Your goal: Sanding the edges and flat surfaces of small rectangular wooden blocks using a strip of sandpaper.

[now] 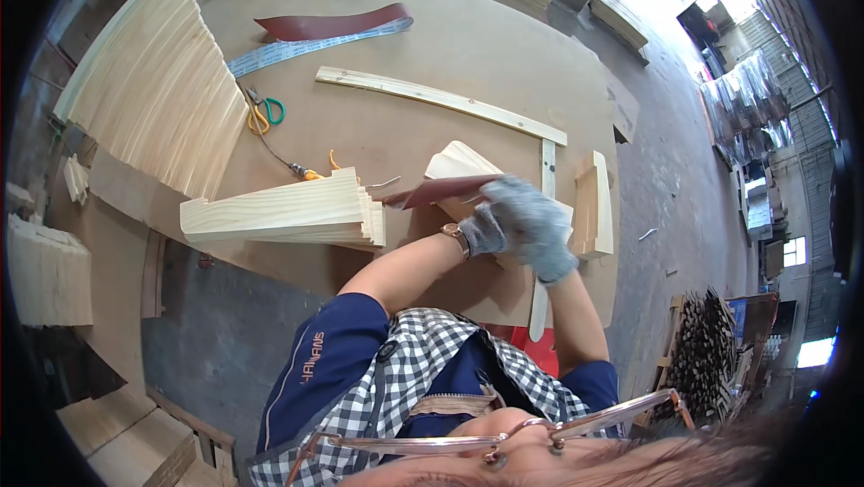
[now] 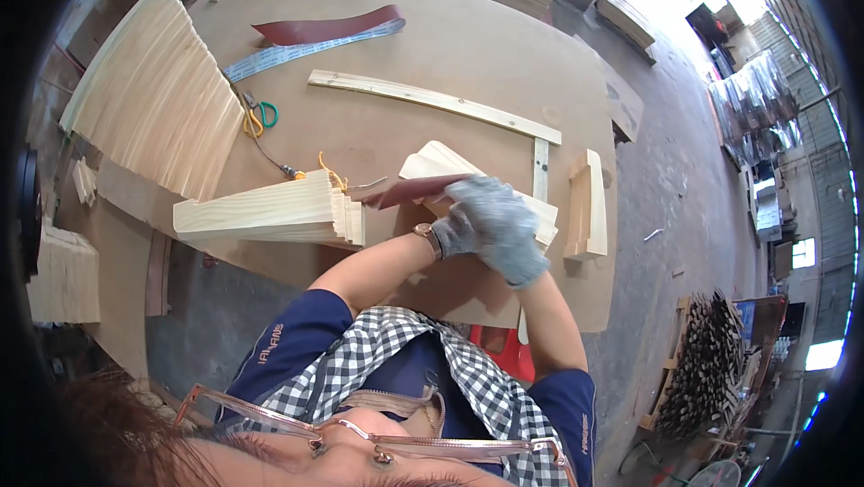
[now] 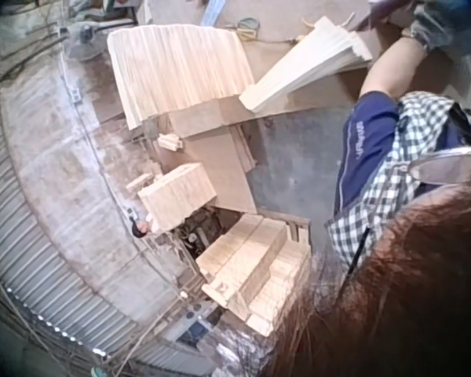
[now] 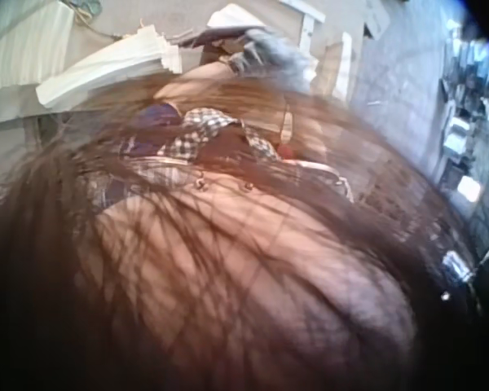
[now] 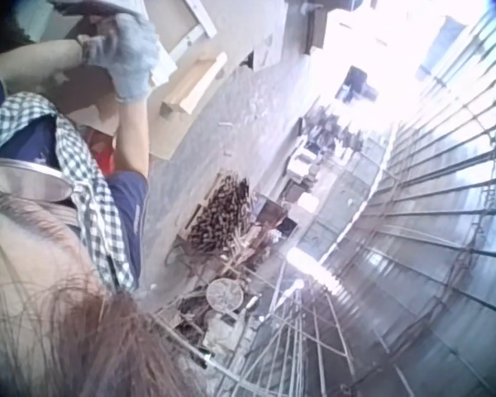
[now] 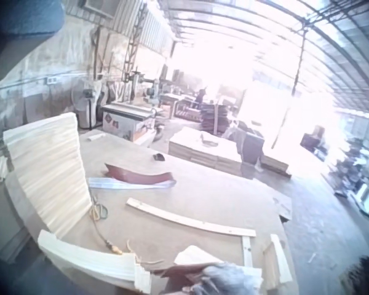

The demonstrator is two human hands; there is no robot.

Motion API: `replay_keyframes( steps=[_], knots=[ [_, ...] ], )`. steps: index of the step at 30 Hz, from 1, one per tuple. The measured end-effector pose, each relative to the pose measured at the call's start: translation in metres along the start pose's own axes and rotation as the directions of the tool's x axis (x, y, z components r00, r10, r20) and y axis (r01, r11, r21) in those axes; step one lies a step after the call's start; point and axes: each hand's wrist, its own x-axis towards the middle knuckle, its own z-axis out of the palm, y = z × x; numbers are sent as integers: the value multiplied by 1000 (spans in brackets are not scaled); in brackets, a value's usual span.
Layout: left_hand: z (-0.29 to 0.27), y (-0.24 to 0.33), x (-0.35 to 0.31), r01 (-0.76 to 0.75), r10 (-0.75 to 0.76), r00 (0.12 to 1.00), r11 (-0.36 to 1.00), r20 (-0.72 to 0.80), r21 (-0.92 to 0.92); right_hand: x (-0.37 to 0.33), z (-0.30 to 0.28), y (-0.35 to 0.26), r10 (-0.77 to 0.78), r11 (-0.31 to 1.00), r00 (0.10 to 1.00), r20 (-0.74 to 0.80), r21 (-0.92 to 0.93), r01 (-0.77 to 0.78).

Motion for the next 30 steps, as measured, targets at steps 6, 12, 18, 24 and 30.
replay_keyframes(
  steps=[6, 12, 18, 24, 30],
  knots=[
    [-26, 7, 20, -116, -20, 927, 933, 373, 340, -77, -64, 27, 255, 924, 850, -460, -143, -354],
    [-55, 6, 49, -48, -189, 830, 913, 524, 406, -156, -74, 30, 416, 736, 521, -745, -61, -674],
    [-76, -25, 96, 82, -26, 688, 996, 725, -42, -189, -75, 26, 374, 674, 278, -885, 53, -737],
    [-44, -25, 77, -80, -30, 797, 985, 604, 155, -170, -51, 42, 534, 430, 395, -747, -162, -888],
    [-36, -14, 62, -122, 33, 871, 981, 490, 152, -151, 29, 66, 529, 578, 591, -608, -251, -776]
  ],
)
